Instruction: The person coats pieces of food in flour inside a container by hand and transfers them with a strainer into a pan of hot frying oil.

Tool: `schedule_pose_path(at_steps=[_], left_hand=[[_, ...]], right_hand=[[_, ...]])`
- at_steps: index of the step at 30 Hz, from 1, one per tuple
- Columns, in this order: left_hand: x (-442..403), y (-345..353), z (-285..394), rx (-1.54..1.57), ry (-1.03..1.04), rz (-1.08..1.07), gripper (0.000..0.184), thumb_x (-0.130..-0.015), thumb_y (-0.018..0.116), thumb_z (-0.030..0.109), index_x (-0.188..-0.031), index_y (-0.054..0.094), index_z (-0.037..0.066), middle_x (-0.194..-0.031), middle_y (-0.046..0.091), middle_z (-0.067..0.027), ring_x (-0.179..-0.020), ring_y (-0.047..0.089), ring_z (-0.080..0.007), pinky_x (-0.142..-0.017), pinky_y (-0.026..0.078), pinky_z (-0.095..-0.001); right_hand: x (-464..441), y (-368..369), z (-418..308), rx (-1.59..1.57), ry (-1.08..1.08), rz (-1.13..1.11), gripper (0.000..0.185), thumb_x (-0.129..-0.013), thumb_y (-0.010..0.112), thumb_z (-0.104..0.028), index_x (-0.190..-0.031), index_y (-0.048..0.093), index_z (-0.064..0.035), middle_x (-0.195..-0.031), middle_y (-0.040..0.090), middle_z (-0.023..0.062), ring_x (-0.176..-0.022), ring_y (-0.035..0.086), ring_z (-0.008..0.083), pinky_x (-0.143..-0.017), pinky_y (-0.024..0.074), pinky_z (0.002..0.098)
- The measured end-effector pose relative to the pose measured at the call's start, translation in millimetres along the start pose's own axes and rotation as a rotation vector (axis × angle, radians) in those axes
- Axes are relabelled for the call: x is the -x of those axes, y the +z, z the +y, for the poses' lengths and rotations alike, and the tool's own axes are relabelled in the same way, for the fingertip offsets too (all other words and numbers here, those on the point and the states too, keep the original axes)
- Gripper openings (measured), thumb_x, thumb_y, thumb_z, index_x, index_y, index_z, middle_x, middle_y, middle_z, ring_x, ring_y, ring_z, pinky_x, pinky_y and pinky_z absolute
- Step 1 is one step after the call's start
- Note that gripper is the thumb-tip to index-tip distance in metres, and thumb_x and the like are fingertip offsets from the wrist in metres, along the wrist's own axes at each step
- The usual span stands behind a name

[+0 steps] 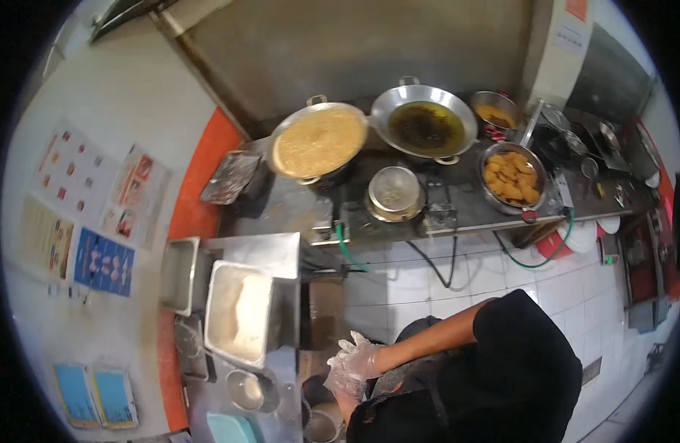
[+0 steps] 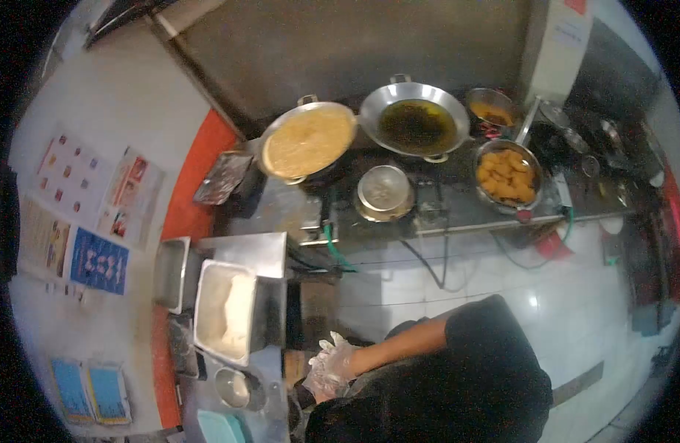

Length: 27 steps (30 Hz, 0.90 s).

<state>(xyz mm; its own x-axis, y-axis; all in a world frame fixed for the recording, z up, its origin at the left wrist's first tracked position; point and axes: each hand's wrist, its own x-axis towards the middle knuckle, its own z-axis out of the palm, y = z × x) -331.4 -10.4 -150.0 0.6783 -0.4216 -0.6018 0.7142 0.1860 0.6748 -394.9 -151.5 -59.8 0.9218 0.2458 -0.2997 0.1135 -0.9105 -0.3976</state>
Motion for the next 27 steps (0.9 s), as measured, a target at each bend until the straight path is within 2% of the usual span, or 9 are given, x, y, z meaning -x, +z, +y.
schedule_pose_path(at_steps=[6, 8, 10, 13, 15, 17, 20, 22, 27], left_hand=[[27.8, 70.0, -95.5, -0.056, -0.239, -0.255, 0.052, -0.090, 0.053, 0.035, -0.126, 0.046, -0.003, -0.119, 0.058, -0.0150, -0.098, 0.060, -0.0231, -0.083, 0.048, -0.0328], [43.4, 107.7, -87.1, -1.216, 0.151, -0.301, 0.046, -0.085, 0.059, 0.028, -0.118, 0.049, -0.003, -0.108, 0.060, -0.0176, -0.090, 0.062, -0.0249, -0.075, 0.050, -0.0341], [30.3, 93.0, -116.5, -1.119, 0.284, -0.176, 0.042, -0.085, 0.059, 0.026, -0.116, 0.049, -0.002, -0.105, 0.059, -0.0165, -0.091, 0.060, -0.0237, -0.074, 0.049, -0.0337], [-13.5, 41.2, -161.8, -0.720, 0.257, 0.199, 0.037, -0.091, 0.053, 0.027, -0.119, 0.048, 0.003, -0.109, 0.056, -0.0098, -0.097, 0.056, -0.0195, -0.080, 0.048, -0.0322], [-65.0, -27.1, -169.1, -0.957, 0.446, 0.319, 0.033, -0.095, 0.048, 0.023, -0.122, 0.048, 0.004, -0.113, 0.054, -0.0066, -0.101, 0.054, -0.0173, -0.086, 0.047, -0.0308], [-56.9, -37.3, -144.9, -0.987, 0.430, 0.446, 0.033, -0.095, 0.048, 0.023, -0.122, 0.048, 0.004, -0.112, 0.055, -0.0068, -0.100, 0.054, -0.0176, -0.085, 0.047, -0.0310], [-32.4, -46.9, -117.6, -0.878, 0.304, 0.557, 0.032, -0.094, 0.048, 0.023, -0.121, 0.049, 0.004, -0.111, 0.055, -0.0071, -0.099, 0.055, -0.0181, -0.083, 0.047, -0.0312], [-19.2, -53.1, -99.7, -0.890, 0.293, 0.608, 0.032, -0.094, 0.048, 0.022, -0.120, 0.049, 0.004, -0.111, 0.055, -0.0074, -0.098, 0.055, -0.0184, -0.082, 0.047, -0.0314], [27.9, -59.6, -40.0, -1.029, 0.282, 0.750, 0.031, -0.093, 0.049, 0.022, -0.118, 0.050, 0.004, -0.109, 0.056, -0.0079, -0.096, 0.056, -0.0192, -0.080, 0.047, -0.0319]], right_hand=[[95.7, 67.9, 61.3, -0.099, 0.135, 0.254, 0.051, -0.088, 0.045, -0.036, -0.135, 0.041, -0.0164, -0.135, 0.046, 0.0127, -0.134, 0.032, 0.0359, -0.105, 0.0172, 0.0653], [121.1, 60.2, 66.1, -0.004, 0.118, 0.070, 0.065, -0.086, 0.052, -0.029, -0.144, 0.029, -0.0130, -0.148, 0.030, 0.0108, -0.133, 0.032, 0.0376, -0.106, 0.0177, 0.0625], [133.2, 79.9, 76.8, 0.077, 0.098, 0.119, 0.063, -0.087, 0.052, -0.027, -0.144, 0.030, -0.0125, -0.150, 0.027, 0.0108, -0.134, 0.032, 0.0349, -0.107, 0.0230, 0.0571], [199.5, 107.9, 104.0, -0.597, -0.235, 0.563, 0.055, -0.089, 0.053, -0.026, -0.141, 0.037, -0.0128, -0.144, 0.037, 0.0121, -0.128, 0.042, 0.0278, -0.102, 0.0366, 0.0450], [260.1, 87.1, 129.7, -0.554, -0.353, 0.184, 0.038, -0.091, 0.043, -0.016, -0.128, 0.052, -0.0122, -0.126, 0.056, 0.0096, -0.109, 0.055, 0.0304, -0.089, 0.0450, 0.0362], [277.5, 79.9, 175.9, -0.828, 0.156, -0.120, 0.035, -0.087, 0.049, -0.014, -0.121, 0.057, -0.0111, -0.108, 0.066, 0.0072, -0.090, 0.062, 0.0286, -0.076, 0.0489, 0.0399], [240.2, 167.4, 332.4, -1.211, 0.332, 0.400, 0.030, -0.088, 0.051, -0.018, -0.113, 0.059, -0.0028, -0.083, 0.069, 0.0060, -0.059, 0.062, 0.0106, -0.048, 0.0486, 0.0285], [194.5, 195.1, 432.1, -1.636, 0.860, 0.733, 0.023, -0.092, 0.053, -0.025, -0.100, 0.062, -0.0053, -0.084, 0.069, 0.0061, -0.050, 0.056, 0.0101, -0.044, 0.0430, 0.0237], [113.7, 249.9, 567.6, -2.861, 0.355, 1.499, 0.020, -0.094, 0.049, -0.018, -0.095, 0.054, 0.0017, -0.073, 0.057, 0.0073, -0.051, 0.048, 0.0095, -0.044, 0.0415, 0.0191]])
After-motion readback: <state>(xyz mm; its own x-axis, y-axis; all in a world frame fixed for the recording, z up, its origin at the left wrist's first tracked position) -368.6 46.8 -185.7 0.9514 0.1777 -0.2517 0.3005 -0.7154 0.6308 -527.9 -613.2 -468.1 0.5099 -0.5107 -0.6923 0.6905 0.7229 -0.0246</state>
